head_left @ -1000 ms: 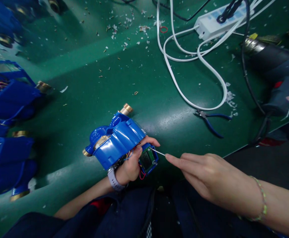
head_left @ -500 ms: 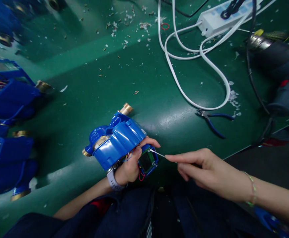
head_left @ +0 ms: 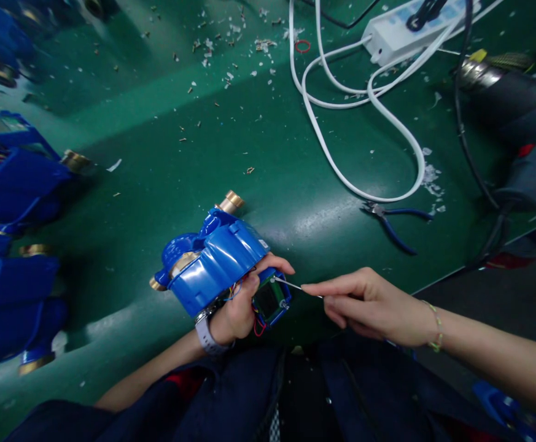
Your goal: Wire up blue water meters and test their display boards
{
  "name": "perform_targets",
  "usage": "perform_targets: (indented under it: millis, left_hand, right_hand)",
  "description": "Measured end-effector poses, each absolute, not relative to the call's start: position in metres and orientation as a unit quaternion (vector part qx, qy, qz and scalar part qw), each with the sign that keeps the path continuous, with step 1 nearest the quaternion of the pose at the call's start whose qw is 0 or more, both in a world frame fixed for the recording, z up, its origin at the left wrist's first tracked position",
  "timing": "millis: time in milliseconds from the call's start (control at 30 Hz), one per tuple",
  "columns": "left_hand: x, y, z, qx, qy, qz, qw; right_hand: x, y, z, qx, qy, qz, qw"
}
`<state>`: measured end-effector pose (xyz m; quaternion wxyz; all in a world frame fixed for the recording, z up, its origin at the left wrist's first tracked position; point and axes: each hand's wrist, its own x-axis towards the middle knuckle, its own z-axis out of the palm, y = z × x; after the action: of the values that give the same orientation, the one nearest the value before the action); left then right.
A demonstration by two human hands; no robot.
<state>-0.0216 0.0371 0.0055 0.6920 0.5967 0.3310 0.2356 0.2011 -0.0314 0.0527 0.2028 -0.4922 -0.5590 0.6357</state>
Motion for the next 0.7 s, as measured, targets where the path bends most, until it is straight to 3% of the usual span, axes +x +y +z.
perform_targets:
  millis: [67, 167, 233, 367, 433, 500, 567, 700]
  left_hand:
    - [-0.021, 0.037, 0.006, 0.594, 0.329, 0.236, 0.695]
    - [-0.021, 0.038, 0.007, 0.593, 0.327, 0.235, 0.697]
    - [-0.021, 0.038, 0.008, 0.588, 0.328, 0.235, 0.701]
    - [-0.022, 0.037, 0.008, 0.559, 0.321, 0.24, 0.726]
    - [-0.022, 0.037, 0.007, 0.545, 0.316, 0.242, 0.738]
    - [-0.022, 0.037, 0.007, 0.542, 0.316, 0.243, 0.74]
    - [-0.022, 0.037, 0.008, 0.551, 0.317, 0.245, 0.732]
    - [-0.021, 0.039, 0.011, 0.565, 0.317, 0.249, 0.72]
  right_hand:
    - [0.206, -0.03, 0.048, -0.474, -0.666, 0.532, 0.218]
    - [0.214, -0.03, 0.043, -0.443, -0.824, 0.306, 0.176]
    - [0.215, -0.03, 0.043, -0.435, -0.837, 0.28, 0.177]
    - [0.202, -0.032, 0.043, -0.469, -0.625, 0.568, 0.258]
    - [0.195, -0.035, 0.042, -0.477, -0.46, 0.712, 0.232]
    - [0.192, -0.038, 0.04, -0.474, -0.384, 0.763, 0.213]
    - [0.192, -0.04, 0.038, -0.484, -0.467, 0.7, 0.24]
    - [0.199, -0.041, 0.038, -0.478, -0.764, 0.361, 0.24]
